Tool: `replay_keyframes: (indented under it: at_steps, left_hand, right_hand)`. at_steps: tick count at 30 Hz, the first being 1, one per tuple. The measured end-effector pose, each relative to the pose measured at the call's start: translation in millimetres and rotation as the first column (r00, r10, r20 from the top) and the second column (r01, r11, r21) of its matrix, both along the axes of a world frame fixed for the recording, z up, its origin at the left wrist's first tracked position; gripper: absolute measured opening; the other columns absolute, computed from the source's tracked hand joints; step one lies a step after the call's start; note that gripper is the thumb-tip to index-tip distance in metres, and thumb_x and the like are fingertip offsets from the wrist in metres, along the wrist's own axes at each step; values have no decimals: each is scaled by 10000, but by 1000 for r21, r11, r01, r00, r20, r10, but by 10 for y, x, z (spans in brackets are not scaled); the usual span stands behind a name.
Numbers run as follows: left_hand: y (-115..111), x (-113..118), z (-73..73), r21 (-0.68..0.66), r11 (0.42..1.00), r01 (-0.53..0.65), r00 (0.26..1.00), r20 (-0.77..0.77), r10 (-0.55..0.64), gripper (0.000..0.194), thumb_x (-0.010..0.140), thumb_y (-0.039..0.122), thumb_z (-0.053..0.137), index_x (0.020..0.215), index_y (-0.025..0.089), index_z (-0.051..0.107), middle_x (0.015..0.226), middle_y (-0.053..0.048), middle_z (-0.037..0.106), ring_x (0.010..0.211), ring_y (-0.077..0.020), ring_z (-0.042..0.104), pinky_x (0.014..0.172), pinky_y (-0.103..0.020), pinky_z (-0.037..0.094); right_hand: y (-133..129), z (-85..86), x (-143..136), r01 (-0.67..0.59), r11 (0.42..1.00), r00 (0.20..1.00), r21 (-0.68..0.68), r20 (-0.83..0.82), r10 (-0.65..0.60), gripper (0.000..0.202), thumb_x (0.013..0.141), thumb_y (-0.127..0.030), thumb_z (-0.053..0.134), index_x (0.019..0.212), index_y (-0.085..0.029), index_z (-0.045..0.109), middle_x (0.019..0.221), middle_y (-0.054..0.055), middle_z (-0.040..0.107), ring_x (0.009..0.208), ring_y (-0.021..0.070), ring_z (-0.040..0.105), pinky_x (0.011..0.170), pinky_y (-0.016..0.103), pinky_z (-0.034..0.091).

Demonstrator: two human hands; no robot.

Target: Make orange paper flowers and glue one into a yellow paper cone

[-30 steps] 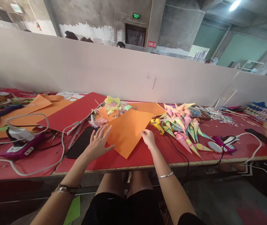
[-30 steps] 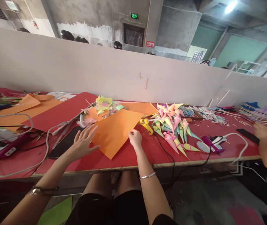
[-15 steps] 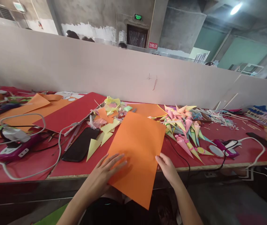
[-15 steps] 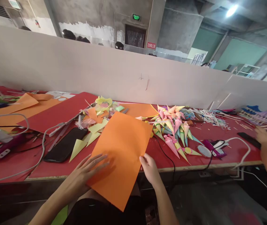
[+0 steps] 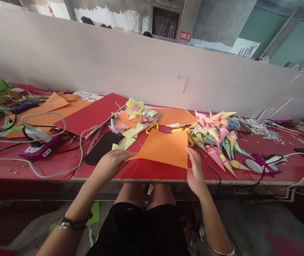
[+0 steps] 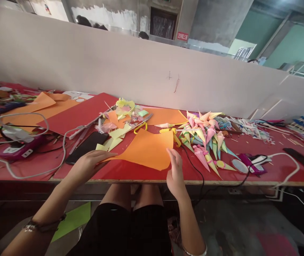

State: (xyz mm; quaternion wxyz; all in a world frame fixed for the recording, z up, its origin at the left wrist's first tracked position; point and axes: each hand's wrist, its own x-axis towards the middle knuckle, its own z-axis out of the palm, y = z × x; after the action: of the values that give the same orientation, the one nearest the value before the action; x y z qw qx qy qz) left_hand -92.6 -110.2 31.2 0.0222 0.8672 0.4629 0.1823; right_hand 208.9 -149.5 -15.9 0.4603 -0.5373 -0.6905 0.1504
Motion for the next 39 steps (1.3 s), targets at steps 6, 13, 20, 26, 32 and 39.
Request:
replay_keyframes:
  at_steps: [6,13,20,26,32,39]
  left_hand:
    - [-53,16,107,-18,998,63,991,116,-60,376,872,367,329,1017,215,641,935,-57,677,875,-176,603,791,-279,459]
    - [-201,-119,114,-170,981,89,971,236,-47,472,783,418,507,1214,225,491,1174,-57,569,1063,-189,524,904,-290,426]
    - [-323,-23,-199,-352,916,192,979,130,-155,480,844,211,361,1313,312,349,1356,-23,395,1234,-190,359,1014,-363,316]
    - [-377,135,-468,-330,929,168,984,108,-139,464,868,147,261,1222,365,467,1325,29,447,1235,-161,364,1062,-422,224]
    - [-327,156,-373,-352,897,267,954,231,-193,363,841,209,354,1102,275,597,1201,-41,563,1121,-201,485,980,-366,350]
    - [-377,260,-305,-420,905,64,936,341,92,259,779,354,488,905,187,640,920,-67,650,826,-187,586,721,-278,469]
  right_hand:
    - [-89,-12,46,-183,972,976,-148,89,197,407,774,-144,425,1149,-256,540,1292,57,417,1211,196,385,1011,381,332]
    - [-36,-67,63,-246,948,969,-204,-59,239,272,810,-193,425,952,-231,654,1060,52,604,1031,177,546,939,340,400]
    - [-175,50,196,-353,880,935,-317,-107,337,227,800,-301,489,938,-240,659,1099,60,600,1039,201,539,924,337,407]
    - [-231,14,323,-346,863,938,-367,-106,331,248,803,-353,486,921,-234,669,1057,79,628,1005,221,563,889,357,436]
    - [-176,-71,367,-297,892,955,-340,-86,286,222,765,-347,541,898,-247,687,1046,80,643,1017,231,561,900,375,427]
    - [-147,-15,303,-164,905,984,-393,-1,177,292,818,-383,462,783,-203,689,815,65,678,810,220,617,748,337,486]
